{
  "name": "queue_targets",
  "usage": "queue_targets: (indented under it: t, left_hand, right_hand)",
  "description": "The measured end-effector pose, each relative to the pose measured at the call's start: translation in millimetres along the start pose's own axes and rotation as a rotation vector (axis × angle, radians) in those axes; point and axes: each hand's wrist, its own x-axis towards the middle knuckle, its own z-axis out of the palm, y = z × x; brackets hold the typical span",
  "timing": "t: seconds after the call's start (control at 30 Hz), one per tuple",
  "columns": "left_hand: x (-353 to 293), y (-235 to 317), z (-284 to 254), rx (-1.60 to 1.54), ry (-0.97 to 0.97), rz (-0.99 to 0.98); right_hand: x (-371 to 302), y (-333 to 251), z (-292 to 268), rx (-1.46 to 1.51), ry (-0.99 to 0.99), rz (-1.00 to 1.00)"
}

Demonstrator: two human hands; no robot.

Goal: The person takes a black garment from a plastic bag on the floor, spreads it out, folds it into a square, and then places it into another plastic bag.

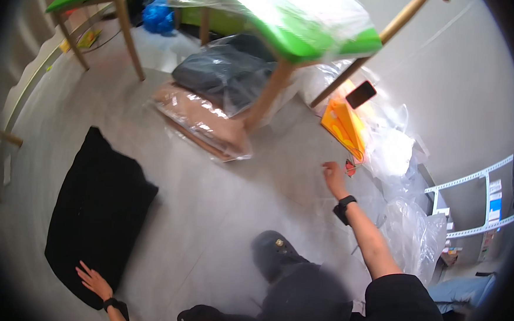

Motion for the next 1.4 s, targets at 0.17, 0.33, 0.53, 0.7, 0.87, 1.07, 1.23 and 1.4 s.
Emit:
queue_targets:
  t: [0.17,0.33,0.53,0.7,0.87,1.07,1.23,1.4]
  left_hand:
    - [-16,-6,-38,-0.054,-0.132,0.013]
    - [-30,57,-140,-0.285,-0.113,0.043]
    - [-54,256,-300,-0.530,-0.118,0.276]
    - [-69,407,-339,-0.668,-0.267,0.565]
    - [-76,475,-368,-0.649,-0.350,0.694]
    - [-79,523,-386,-0.651,-0.437,0.790]
    - [-81,545,-375,-0.679,-0.515,0.846]
    - [-83,527,-376,-0.662,-0.541,0.775]
  right_hand:
    - [5,154,-87,-0.362,0.004,0.405]
    - [11,218,-137,-0.569,0.001,0.539]
    - [36,314,-193,-0.943,0.047,0.638]
    - [22,406,-223,-0.652,-0.627,0.592]
    - [25,293,-215,-0.350,-1.420,0.354]
    - [159,313,-200,-0.302,-0.216,0.210]
    - [201,396,-121,-0.469,-0.057,0.430]
    - [194,418,-125,-0.616,0.240,0.502]
